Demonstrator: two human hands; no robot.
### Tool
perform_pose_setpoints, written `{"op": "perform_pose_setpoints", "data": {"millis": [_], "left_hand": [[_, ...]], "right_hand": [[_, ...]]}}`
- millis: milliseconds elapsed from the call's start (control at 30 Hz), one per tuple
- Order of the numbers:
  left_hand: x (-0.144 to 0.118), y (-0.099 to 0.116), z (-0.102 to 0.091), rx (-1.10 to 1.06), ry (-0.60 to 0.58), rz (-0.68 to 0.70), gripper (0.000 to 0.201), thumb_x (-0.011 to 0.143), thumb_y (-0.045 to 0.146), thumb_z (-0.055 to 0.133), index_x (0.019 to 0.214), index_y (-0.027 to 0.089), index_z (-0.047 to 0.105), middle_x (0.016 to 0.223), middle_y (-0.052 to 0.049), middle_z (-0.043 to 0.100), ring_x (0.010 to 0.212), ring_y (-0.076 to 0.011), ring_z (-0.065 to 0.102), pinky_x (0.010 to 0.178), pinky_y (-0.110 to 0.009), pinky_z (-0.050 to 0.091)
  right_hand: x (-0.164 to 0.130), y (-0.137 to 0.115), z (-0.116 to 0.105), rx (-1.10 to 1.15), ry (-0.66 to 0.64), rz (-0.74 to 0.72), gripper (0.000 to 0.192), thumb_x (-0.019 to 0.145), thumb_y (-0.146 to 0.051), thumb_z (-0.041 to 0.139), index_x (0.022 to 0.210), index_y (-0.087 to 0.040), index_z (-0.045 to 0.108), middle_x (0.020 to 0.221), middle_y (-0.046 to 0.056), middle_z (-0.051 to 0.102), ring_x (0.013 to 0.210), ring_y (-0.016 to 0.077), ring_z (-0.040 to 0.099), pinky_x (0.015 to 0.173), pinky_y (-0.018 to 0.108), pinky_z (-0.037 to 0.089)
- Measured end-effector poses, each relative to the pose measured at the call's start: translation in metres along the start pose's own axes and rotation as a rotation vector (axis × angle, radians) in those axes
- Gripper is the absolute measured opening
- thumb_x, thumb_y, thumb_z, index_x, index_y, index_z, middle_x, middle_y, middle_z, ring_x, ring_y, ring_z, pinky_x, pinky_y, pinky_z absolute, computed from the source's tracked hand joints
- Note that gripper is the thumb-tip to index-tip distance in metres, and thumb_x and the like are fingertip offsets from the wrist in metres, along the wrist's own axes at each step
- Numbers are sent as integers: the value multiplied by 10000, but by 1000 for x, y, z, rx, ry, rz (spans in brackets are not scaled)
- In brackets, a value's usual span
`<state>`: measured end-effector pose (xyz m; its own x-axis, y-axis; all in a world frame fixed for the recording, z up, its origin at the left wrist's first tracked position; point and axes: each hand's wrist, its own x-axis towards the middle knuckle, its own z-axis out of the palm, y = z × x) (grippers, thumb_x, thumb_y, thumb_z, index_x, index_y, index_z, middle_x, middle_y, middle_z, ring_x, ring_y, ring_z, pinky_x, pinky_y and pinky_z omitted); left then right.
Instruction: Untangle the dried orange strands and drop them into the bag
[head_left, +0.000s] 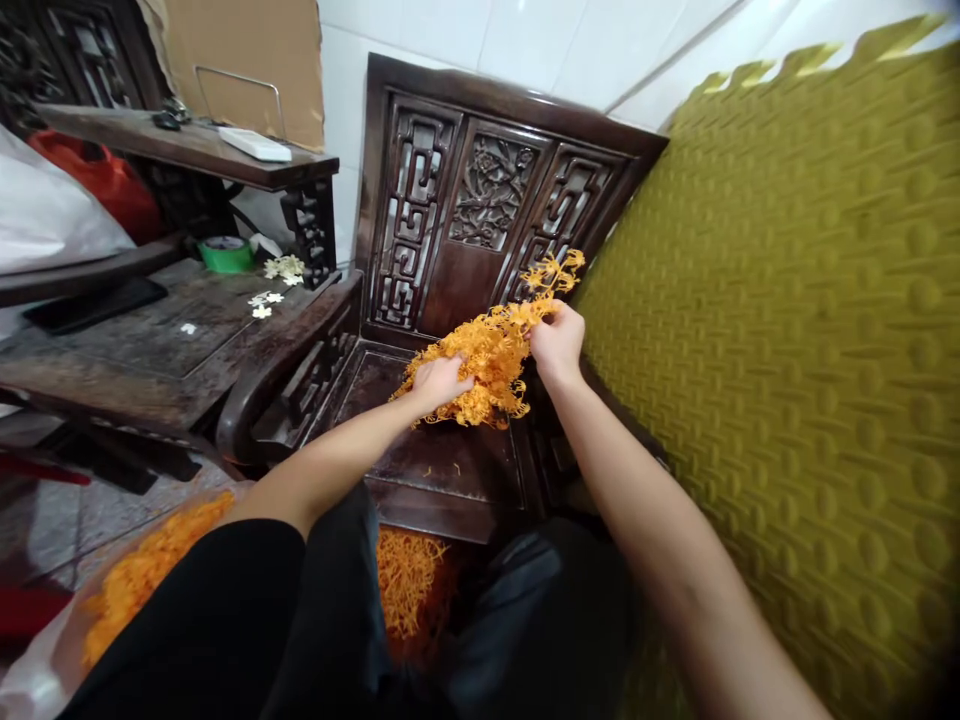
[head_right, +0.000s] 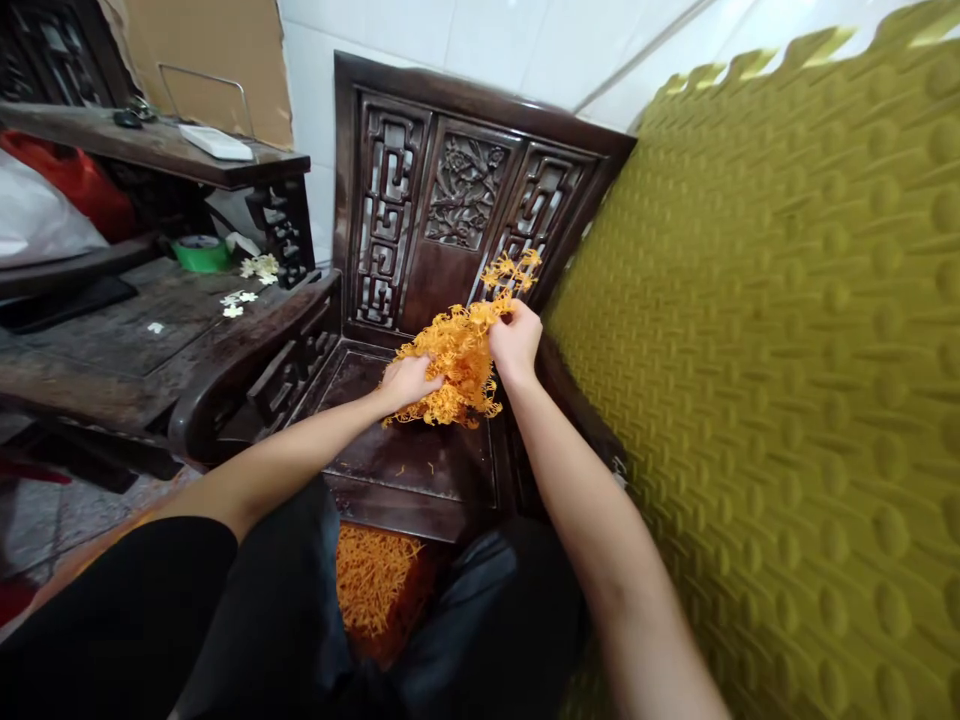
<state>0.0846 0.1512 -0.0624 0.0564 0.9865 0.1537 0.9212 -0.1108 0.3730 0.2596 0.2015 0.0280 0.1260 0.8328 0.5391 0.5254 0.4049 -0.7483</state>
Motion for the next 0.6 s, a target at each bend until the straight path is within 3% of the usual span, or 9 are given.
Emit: {"op": "perform_pose_setpoints", "data": {"millis": [167, 300, 433, 600], "left_hand": [[14, 4, -12, -2, 81, -3, 524, 958, 559, 477, 1371, 250, 567, 1276, -107, 698, 1173, -299, 669, 958, -381, 513], [17, -2, -21, 43, 122, 12, 486, 964, 512, 490, 1366, 255, 577, 1282, -96, 685, 1155, -279, 664, 970, -362, 493], [20, -13, -20, 102, 85, 27, 459, 957, 466, 489, 1346, 251, 606, 1316, -101, 673, 1173, -288, 654, 965, -374, 488], [31, -29, -20, 84, -17, -25, 484, 940, 442, 511, 1382, 266, 597, 1290, -75, 707, 1265, -291, 611, 1108, -405, 406]], "right_hand": [[40, 4, -10, 126, 76, -43, 181, 731, -182, 523, 860, -157, 647, 832, 62, 678, 738, 185, 649, 655, 317, 553], [58, 19, -5, 204, 120, -9, 168, 763, -192, 495, 856, -168, 632, 806, 56, 650, 693, 168, 626, 610, 312, 548], [59, 41, 6, 261, 221, 143, 194, 764, -217, 484, 874, -155, 632, 791, 62, 630, 722, 177, 627, 629, 315, 559], [58, 57, 19, 348, 310, 295, 228, 706, -215, 497, 883, -166, 631, 788, 34, 605, 696, 170, 619, 625, 306, 544]]}}
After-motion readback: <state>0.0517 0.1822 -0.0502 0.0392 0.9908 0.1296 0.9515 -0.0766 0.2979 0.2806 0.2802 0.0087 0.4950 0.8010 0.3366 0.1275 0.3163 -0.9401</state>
